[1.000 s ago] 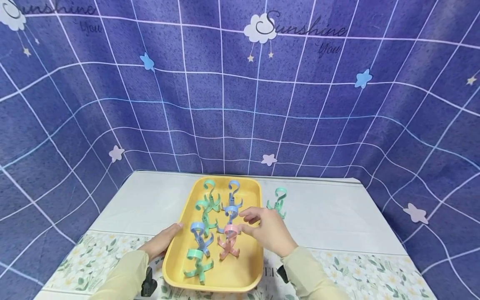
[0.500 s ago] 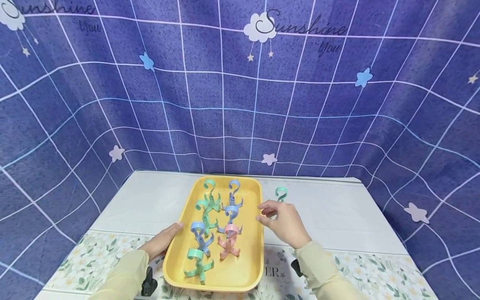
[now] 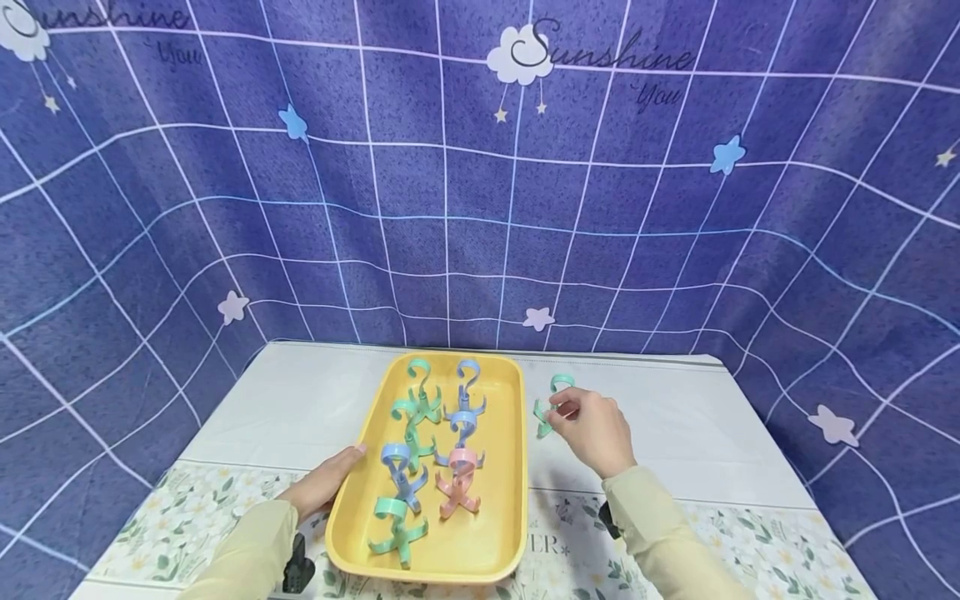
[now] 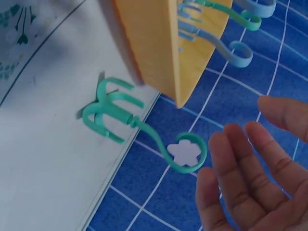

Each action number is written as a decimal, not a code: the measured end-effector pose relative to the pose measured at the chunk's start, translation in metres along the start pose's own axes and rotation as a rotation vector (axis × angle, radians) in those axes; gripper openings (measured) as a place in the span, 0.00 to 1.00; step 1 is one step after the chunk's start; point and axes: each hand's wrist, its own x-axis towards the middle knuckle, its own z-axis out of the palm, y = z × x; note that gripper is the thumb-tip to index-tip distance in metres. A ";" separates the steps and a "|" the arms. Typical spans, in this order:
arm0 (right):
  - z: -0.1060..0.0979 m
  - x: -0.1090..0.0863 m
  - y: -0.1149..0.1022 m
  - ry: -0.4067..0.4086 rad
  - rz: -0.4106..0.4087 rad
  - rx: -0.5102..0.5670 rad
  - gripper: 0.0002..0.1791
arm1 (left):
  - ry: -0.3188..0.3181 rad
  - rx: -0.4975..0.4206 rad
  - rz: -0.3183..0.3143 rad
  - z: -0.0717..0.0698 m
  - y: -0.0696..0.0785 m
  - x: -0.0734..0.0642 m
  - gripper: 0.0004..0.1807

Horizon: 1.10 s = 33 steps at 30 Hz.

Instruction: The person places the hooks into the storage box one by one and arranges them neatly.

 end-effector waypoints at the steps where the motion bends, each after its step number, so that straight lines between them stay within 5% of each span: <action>1: -0.001 0.001 0.001 0.001 0.008 -0.009 0.09 | -0.003 -0.002 0.004 0.000 0.000 0.000 0.29; 17: -0.008 0.024 0.015 0.027 0.037 -0.091 0.13 | 0.002 0.004 -0.010 0.001 0.000 0.000 0.29; 33: 0.006 0.042 0.030 -0.010 0.094 -0.177 0.21 | -0.007 -0.026 0.002 0.000 -0.002 -0.002 0.31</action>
